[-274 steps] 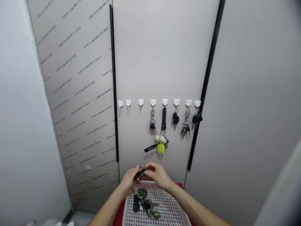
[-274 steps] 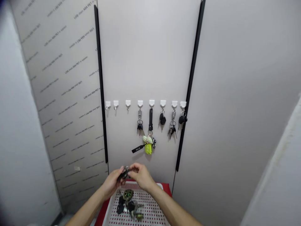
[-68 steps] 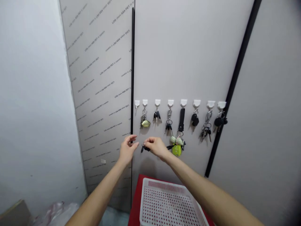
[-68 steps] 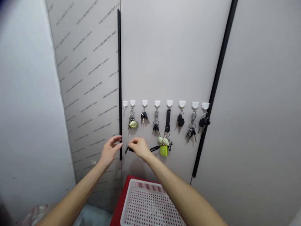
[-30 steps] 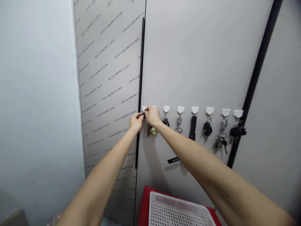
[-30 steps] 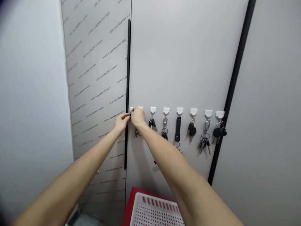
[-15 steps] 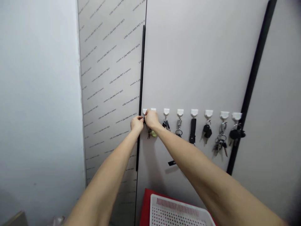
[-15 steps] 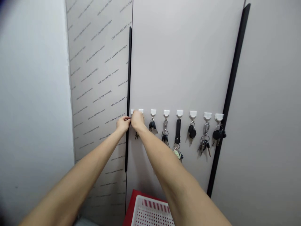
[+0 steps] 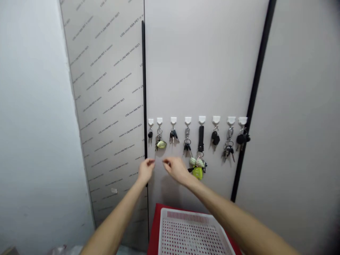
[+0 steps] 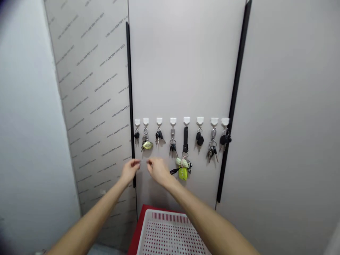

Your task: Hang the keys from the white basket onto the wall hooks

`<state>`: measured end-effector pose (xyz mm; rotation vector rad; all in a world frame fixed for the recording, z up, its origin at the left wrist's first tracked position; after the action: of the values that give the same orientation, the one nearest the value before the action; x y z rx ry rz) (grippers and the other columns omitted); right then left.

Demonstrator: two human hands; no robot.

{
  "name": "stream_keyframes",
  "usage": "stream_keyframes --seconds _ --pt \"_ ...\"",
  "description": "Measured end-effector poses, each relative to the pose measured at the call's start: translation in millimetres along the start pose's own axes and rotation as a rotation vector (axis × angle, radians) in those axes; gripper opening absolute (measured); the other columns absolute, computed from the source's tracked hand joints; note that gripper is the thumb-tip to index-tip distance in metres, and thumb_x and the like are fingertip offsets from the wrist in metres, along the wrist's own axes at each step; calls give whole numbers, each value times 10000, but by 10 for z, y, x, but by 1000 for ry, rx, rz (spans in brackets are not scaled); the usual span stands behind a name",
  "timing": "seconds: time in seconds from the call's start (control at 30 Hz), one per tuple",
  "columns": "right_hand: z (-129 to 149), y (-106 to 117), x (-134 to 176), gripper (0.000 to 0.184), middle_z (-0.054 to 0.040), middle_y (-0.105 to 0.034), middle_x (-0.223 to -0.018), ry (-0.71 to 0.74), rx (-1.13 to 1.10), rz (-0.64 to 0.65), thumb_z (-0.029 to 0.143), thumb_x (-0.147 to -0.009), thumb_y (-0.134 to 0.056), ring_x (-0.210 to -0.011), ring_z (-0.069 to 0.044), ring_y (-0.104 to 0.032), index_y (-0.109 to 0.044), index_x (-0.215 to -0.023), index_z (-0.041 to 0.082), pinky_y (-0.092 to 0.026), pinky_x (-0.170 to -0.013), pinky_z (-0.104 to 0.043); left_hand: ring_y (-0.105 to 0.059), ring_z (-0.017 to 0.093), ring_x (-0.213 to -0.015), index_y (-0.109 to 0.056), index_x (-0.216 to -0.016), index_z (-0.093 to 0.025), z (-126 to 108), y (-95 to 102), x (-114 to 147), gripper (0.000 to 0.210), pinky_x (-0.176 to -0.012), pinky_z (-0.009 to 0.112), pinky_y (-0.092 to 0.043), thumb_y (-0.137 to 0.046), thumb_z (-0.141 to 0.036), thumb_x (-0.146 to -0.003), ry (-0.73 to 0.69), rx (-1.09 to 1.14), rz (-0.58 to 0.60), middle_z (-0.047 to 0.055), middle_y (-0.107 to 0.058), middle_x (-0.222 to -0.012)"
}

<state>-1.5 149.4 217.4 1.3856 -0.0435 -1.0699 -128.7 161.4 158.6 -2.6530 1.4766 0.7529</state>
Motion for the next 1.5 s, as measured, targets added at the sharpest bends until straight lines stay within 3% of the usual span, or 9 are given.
stream_keyframes --seconds 0.13,0.23,0.5,0.63,0.8,0.93,1.07,1.2,1.5 --pt "-659 -580 773 246 -41 -601 -650 -164 -87 201 165 -645 -358 -581 -124 -525 -593 -717 161 -362 -537 -213 -375 57 -424 -534 -682 -115 470 -535 565 156 -444 183 -301 -444 -88 -557 132 7 215 -59 -414 -451" --pt "-983 -709 1041 261 -30 -569 -581 -248 -154 311 147 -595 -408 -520 -113 -495 -581 -789 141 -351 -489 -207 -317 40 -393 -524 -761 -111 393 -873 759 256 -411 174 -259 -457 -53 -521 160 22 358 -83 -359 -426" --pt "-520 1234 697 703 66 -400 -535 -34 -739 -332 152 -647 -401 -438 -57 -365 22 -1202 235 -338 -431 -177 -364 28 -453 -91 -1185 -247 -1640 -803 634 757 -478 153 -319 -503 -108 -565 -221 498 346 -88 -409 -499" --pt "-348 1580 741 721 79 -362 -500 2 -850 -406 161 -657 -400 -386 -52 -328 69 -1189 288 -312 -375 -171 -365 29 -442 -104 -1186 -262 -2011 -808 727 761 -466 153 -339 -504 -94 -560 -237 557 356 -84 -412 -488" --pt "-365 1474 727 715 87 -361 -493 -9 -901 -374 149 -646 -402 -375 -42 -323 42 -1190 285 -304 -369 -160 -364 18 -430 -84 -1187 -267 -2007 -964 827 762 -466 148 -335 -495 -91 -571 -269 602 448 -88 -397 -494" --pt "-586 1049 658 629 88 -371 -481 -117 -863 -266 149 -635 -398 -369 -35 -321 -107 -1189 217 -299 -370 -156 -379 22 -444 -157 -1173 -225 -1571 -1120 751 702 -477 161 -334 -507 -114 -574 -169 466 521 -69 -420 -532" --pt "-861 583 538 342 49 -433 -505 -263 -591 -119 195 -625 -415 -432 -56 -396 -459 -957 125 -355 -441 -191 -451 79 -603 -325 -1078 -177 -948 -602 273 566 -586 231 -378 -521 -131 -549 -77 85 130 27 -474 -794" --pt "-732 775 220 284 -11 -536 -746 -186 -360 -294 215 -637 -422 -616 -87 -476 -481 -909 159 -384 -634 -234 -357 197 -960 -391 -1006 -180 -992 187 -31 463 -809 324 -298 -518 -220 -562 -198 -338 -410 78 -383 -1011" --pt "-314 787 -523 325 -65 -523 -897 -148 167 -293 211 -662 -404 -788 -171 -488 -420 -986 204 -372 -658 -284 -422 243 -900 -397 -978 -196 -1101 -58 -306 415 -642 327 -384 -479 -265 -577 -205 -703 -372 116 -334 -1071"
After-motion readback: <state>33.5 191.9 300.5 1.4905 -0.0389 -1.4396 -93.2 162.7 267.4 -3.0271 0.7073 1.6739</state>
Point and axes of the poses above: each hand's wrist, its own x-axis away from the middle knuckle, its own y-axis out of the back of the hand, z = x × y, the point moved 10 cm from there along -x, towards the middle knuckle
